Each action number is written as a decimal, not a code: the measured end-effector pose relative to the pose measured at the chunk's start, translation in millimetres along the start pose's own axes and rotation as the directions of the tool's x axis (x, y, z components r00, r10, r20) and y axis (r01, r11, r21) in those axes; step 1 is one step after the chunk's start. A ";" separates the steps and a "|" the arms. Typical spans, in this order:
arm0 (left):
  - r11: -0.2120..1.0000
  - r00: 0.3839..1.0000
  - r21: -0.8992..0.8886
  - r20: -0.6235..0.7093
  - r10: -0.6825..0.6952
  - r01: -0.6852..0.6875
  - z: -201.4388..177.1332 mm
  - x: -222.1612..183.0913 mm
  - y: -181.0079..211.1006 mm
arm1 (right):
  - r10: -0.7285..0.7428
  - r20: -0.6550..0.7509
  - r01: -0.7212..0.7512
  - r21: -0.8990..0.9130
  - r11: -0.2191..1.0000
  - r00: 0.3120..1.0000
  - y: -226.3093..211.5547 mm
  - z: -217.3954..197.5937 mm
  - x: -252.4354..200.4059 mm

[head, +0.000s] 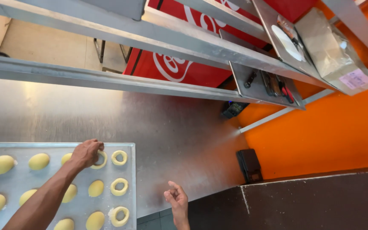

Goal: Shaping small dough balls into rings and arranging them on a baking tray

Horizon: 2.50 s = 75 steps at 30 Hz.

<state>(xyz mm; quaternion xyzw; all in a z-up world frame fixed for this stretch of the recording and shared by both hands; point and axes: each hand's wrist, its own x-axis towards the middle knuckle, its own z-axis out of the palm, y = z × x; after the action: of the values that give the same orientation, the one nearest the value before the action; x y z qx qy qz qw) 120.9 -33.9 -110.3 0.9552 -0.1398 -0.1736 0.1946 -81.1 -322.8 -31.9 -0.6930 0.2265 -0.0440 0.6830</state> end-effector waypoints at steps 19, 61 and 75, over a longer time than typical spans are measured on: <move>0.873 0.956 0.406 0.008 0.292 -0.270 -5.3 -50.3 -0.9 | 0.104 -0.355 -0.096 0.043 0.995 0.929 44.8 44.5 -135.0; 0.852 0.906 0.402 -0.111 0.408 -0.334 -8.5 -57.3 -18.8 | 0.232 0.465 0.252 -0.761 0.598 0.854 -52.6 141.4 -65.7; 0.883 0.999 0.468 -0.028 0.046 -0.027 29.9 -159.3 -64.4 | 0.310 0.555 0.553 -0.827 0.104 0.772 -7.7 190.4 -17.6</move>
<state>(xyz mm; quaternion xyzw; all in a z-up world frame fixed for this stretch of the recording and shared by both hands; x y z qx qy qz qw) -21.3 66.8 -119.0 0.9743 -0.1917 -0.1128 -0.0353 -24.4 -140.1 -32.1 -0.9508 -0.1048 0.2840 0.0665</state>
